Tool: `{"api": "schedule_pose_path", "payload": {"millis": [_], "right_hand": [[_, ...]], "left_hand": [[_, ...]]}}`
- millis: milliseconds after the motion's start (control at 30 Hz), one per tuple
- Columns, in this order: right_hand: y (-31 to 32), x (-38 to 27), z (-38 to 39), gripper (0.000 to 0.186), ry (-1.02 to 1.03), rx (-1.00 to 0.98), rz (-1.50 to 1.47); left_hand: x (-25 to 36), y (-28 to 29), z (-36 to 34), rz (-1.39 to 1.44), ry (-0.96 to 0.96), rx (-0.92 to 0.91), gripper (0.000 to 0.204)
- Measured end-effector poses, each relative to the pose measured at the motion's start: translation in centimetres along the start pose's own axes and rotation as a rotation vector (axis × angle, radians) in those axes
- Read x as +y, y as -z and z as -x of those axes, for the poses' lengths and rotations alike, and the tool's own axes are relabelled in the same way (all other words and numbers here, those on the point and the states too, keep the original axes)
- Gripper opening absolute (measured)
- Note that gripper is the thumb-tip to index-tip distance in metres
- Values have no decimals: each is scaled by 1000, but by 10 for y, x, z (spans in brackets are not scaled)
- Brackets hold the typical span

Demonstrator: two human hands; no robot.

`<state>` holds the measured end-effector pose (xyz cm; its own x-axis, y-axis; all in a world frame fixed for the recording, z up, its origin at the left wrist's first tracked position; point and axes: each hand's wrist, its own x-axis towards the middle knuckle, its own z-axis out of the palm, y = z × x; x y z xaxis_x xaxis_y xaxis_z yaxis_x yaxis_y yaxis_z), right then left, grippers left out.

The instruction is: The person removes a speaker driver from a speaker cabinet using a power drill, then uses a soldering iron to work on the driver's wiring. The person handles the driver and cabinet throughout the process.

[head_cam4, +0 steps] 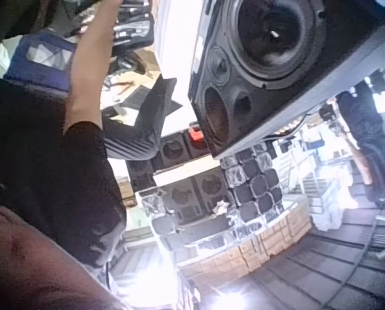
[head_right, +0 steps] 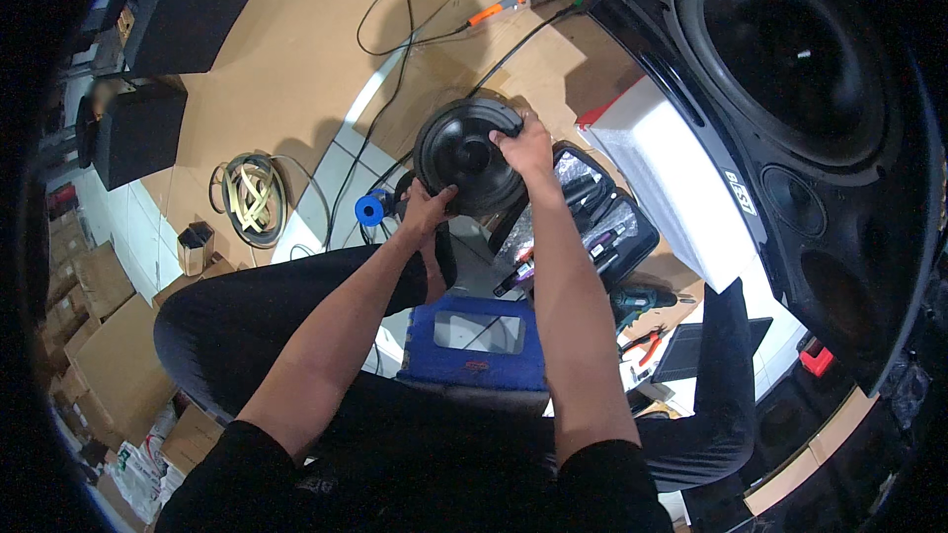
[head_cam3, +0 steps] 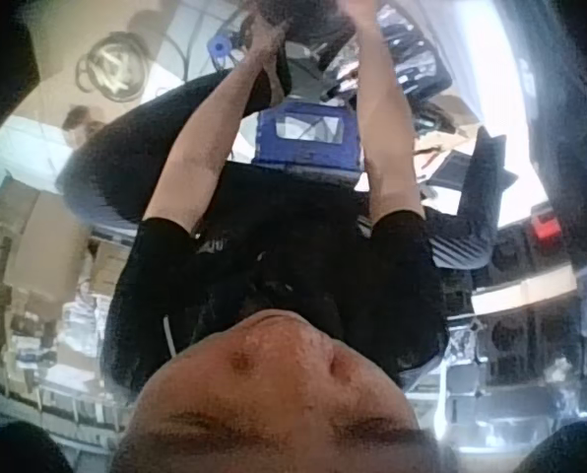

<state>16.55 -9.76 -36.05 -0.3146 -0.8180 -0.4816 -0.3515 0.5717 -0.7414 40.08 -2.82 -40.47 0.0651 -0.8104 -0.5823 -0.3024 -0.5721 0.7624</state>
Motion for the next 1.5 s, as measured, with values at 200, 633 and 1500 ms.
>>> {"api": "schedule_pose_path", "payload": {"millis": [200,633,1500], "right_hand": [[-6,34,20,55,142,311,-321],[-3,36,34,50,23,-14,-409],[-27,61,53,61,-83,180,-359]], "left_hand": [[86,16,-37,-291,-149,32,63],[53,12,-22,-297,66,25,69],[71,20,-40,-419,-316,-138,50]]}}
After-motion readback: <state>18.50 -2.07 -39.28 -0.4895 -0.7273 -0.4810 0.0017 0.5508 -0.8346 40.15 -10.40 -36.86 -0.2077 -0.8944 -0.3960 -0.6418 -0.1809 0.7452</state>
